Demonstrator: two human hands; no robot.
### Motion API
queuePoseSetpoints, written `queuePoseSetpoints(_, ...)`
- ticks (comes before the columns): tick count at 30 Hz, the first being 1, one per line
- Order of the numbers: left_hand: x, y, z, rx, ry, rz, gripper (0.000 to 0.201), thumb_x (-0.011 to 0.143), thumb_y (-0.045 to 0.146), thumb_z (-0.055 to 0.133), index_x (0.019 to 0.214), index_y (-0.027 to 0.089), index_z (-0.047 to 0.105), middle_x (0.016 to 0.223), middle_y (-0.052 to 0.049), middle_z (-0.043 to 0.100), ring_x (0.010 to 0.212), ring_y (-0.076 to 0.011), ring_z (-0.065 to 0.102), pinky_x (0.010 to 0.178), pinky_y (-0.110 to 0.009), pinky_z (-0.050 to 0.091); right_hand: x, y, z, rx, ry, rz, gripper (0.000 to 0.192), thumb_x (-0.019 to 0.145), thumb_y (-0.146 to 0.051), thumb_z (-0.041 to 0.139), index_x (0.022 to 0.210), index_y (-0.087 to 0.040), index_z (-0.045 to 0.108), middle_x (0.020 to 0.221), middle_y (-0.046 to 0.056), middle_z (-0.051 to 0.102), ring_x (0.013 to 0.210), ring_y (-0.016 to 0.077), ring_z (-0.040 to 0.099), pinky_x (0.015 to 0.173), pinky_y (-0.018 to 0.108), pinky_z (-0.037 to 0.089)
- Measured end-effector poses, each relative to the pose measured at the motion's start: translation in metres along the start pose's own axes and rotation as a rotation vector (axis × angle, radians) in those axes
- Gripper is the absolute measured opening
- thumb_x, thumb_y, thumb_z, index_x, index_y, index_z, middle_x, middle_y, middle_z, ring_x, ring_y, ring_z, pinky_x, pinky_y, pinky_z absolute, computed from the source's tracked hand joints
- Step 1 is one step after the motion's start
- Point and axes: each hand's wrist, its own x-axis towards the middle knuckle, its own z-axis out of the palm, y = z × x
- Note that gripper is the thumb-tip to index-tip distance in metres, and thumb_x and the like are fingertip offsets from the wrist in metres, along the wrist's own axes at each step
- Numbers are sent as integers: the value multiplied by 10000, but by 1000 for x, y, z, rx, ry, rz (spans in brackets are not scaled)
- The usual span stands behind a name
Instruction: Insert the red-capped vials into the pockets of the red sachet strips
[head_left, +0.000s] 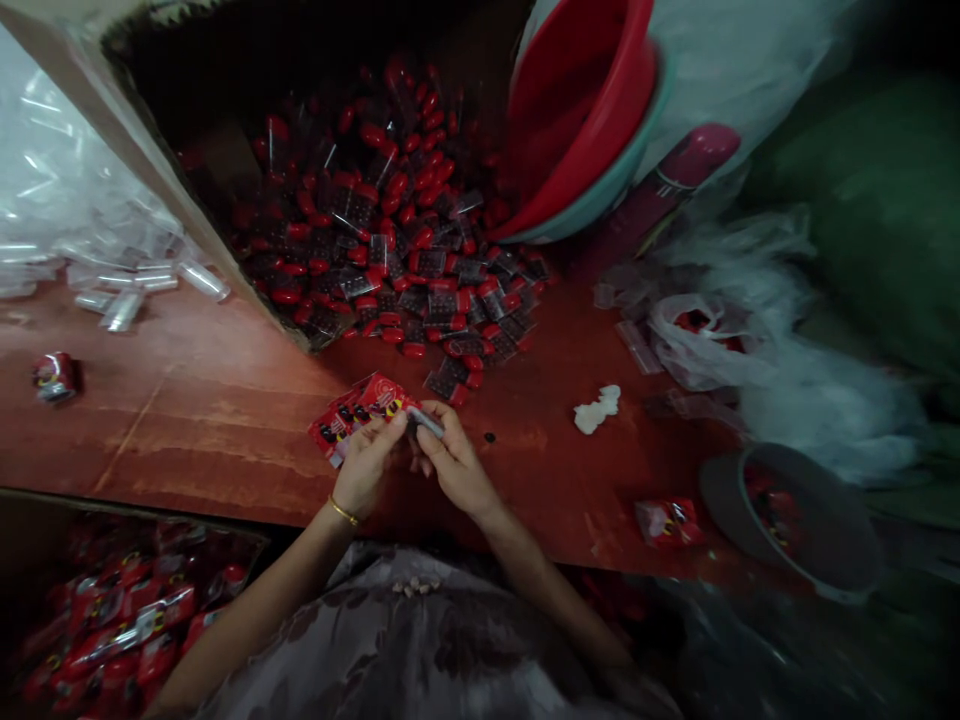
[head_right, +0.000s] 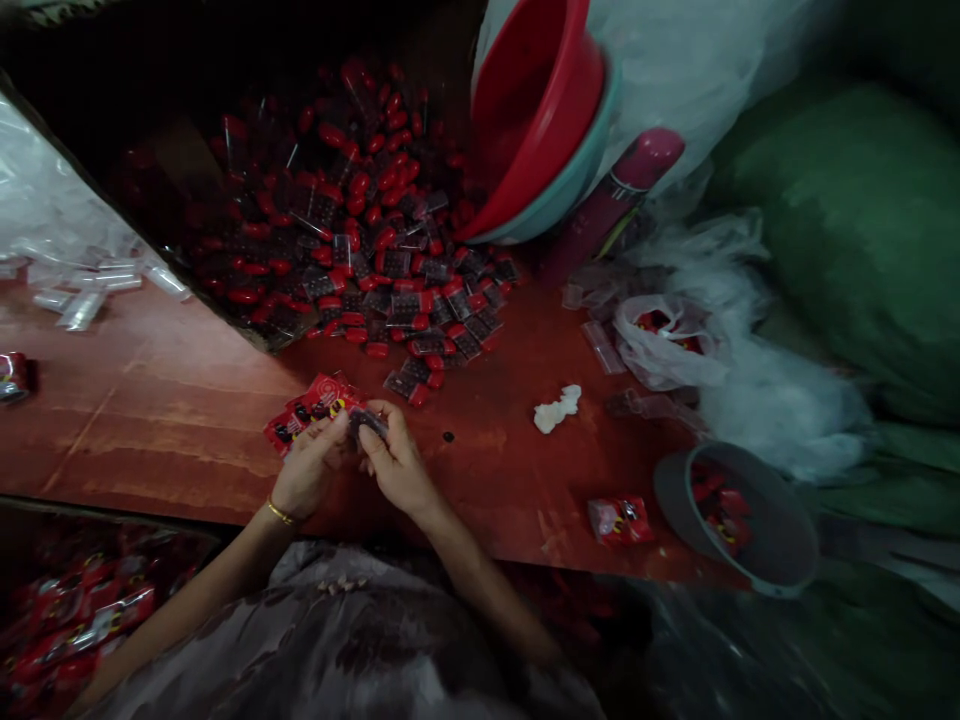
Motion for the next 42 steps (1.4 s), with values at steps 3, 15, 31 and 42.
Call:
queuePoseSetpoints(3, 1, 6, -3, -24, 66, -6, 270, 580, 373, 764, 681, 143, 665, 622, 6, 643, 563, -78, 556, 592, -196, 450, 3, -3, 2, -84, -9, -32, 194, 878, -407, 417, 969, -235, 415, 657, -55, 473, 490, 84, 453, 499, 220, 426)
queuePoseSetpoints(15, 0, 24, -14, 37, 6, -42, 322, 548, 333, 784, 745, 114, 654, 685, -34, 665, 557, -112, 584, 546, -235, 476, 7, -2, 4, 229, -70, 20, 281, 814, -471, 529, 922, -231, 432, 684, -50, 595, 397, 54, 490, 481, 218, 452)
queuePoseSetpoints(31, 7, 101, -115, -226, 573, 37, 245, 835, 386, 499, 755, 189, 620, 841, -29, 695, 839, -127, 645, 783, -252, 492, 49, 10, -19, -1182, 266, -253, 302, 849, -279, 498, 1100, -146, 603, 1158, 155, 590, 996, 298, 497, 843, 457, 386)
queuePoseSetpoints(42, 33, 23, -27, 1553, 36, 604, 324, 746, 364, 609, 1038, 232, 661, 1306, -111, 522, 1284, -322, 355, 1054, -521, 215, 4, 37, -69, -1047, 113, -531, 283, 800, -95, 428, 893, -217, 666, 1086, 52, 645, 1071, 211, 520, 1018, 485, 316)
